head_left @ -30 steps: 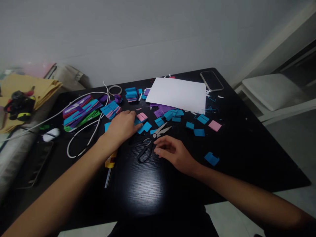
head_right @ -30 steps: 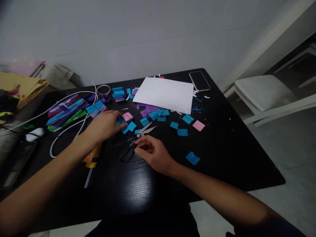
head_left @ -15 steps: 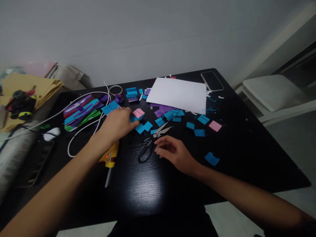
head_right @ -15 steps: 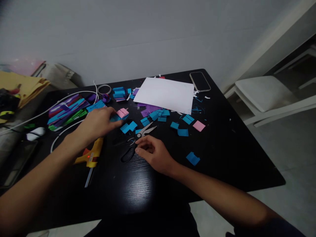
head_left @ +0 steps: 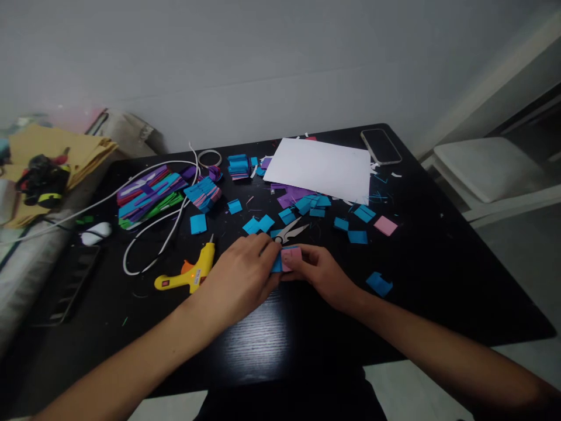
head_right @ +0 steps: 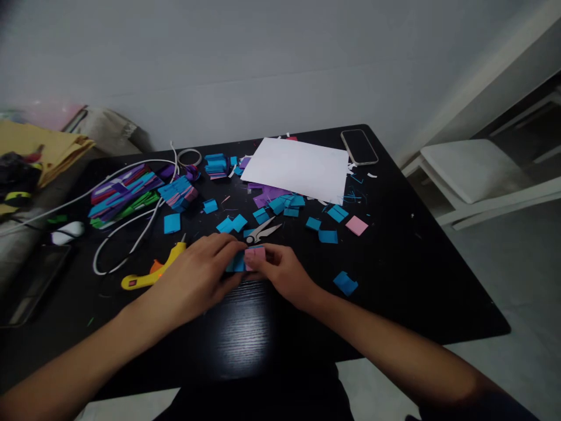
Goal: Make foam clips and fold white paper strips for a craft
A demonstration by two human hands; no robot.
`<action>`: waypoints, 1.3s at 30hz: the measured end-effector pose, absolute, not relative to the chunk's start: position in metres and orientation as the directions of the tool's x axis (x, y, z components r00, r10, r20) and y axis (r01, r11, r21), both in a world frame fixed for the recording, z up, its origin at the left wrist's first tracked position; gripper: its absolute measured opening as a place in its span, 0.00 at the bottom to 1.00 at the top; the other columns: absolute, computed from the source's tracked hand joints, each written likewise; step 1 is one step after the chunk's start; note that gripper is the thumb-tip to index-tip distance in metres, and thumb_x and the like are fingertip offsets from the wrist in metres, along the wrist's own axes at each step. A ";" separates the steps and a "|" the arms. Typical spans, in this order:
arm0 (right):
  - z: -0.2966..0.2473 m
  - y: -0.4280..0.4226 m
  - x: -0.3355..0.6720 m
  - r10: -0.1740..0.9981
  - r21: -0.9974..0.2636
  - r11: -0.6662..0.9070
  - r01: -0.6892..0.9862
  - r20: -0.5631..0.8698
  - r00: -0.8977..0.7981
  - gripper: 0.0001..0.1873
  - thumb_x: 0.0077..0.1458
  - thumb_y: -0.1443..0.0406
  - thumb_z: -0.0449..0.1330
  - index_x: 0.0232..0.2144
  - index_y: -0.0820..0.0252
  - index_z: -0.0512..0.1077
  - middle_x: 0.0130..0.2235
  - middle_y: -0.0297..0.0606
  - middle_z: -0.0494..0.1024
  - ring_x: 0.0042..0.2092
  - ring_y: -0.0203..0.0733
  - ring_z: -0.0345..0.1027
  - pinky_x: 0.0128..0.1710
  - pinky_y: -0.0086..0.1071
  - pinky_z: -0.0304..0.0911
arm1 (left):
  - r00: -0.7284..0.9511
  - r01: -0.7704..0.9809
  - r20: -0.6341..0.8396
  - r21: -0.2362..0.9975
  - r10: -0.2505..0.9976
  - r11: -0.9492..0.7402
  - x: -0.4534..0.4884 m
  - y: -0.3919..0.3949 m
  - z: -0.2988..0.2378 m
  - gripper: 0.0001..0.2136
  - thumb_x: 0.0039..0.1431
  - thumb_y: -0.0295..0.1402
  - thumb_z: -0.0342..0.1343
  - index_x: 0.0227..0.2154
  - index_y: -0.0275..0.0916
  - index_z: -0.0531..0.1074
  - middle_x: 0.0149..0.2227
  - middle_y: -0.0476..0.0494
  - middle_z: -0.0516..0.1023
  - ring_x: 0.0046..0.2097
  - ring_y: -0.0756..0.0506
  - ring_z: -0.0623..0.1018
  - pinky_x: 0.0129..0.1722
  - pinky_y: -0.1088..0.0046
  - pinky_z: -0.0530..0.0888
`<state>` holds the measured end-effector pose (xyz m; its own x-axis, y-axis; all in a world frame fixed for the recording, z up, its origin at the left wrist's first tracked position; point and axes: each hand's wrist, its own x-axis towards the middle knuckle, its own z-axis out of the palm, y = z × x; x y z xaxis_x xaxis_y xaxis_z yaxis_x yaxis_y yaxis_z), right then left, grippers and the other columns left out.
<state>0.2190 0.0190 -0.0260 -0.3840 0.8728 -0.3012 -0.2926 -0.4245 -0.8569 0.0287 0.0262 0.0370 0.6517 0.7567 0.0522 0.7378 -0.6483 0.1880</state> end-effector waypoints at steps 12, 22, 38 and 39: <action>-0.023 0.019 0.221 0.886 -0.874 -0.403 -0.273 -0.296 -0.357 0.17 0.48 0.56 0.76 0.37 0.58 0.81 0.36 0.33 0.83 0.40 0.42 0.79 0.49 0.41 0.77 | 0.525 0.680 0.103 0.546 0.845 -0.490 0.014 0.018 0.027 0.16 0.70 0.36 0.57 0.58 0.42 0.68 0.55 0.39 0.76 0.54 0.40 0.80 0.53 0.60 0.79; -0.027 0.017 0.220 0.917 -0.939 -0.291 -0.186 -0.218 -0.335 0.13 0.50 0.58 0.76 0.35 0.57 0.83 0.34 0.34 0.86 0.37 0.41 0.81 0.44 0.36 0.76 | 0.453 0.590 0.178 0.675 0.874 -0.443 0.008 0.013 0.010 0.04 0.69 0.31 0.58 0.44 0.41 0.75 0.38 0.48 0.79 0.37 0.48 0.79 0.35 0.73 0.75; -0.029 0.012 0.217 0.921 -0.944 -0.268 -0.193 -0.192 -0.339 0.16 0.47 0.64 0.77 0.40 0.53 0.82 0.40 0.34 0.87 0.43 0.42 0.82 0.50 0.37 0.75 | 0.387 0.559 0.254 0.700 0.886 -0.444 0.005 0.008 0.002 0.01 0.65 0.28 0.58 0.36 0.38 0.72 0.33 0.48 0.75 0.32 0.50 0.75 0.30 0.76 0.71; -0.030 0.012 0.217 0.922 -0.945 -0.265 -0.190 -0.191 -0.336 0.15 0.48 0.64 0.77 0.39 0.53 0.82 0.40 0.34 0.87 0.43 0.41 0.82 0.50 0.36 0.75 | 0.389 0.557 0.250 0.703 0.886 -0.443 0.005 0.008 0.001 0.01 0.65 0.28 0.57 0.37 0.38 0.72 0.33 0.48 0.75 0.32 0.50 0.75 0.30 0.75 0.71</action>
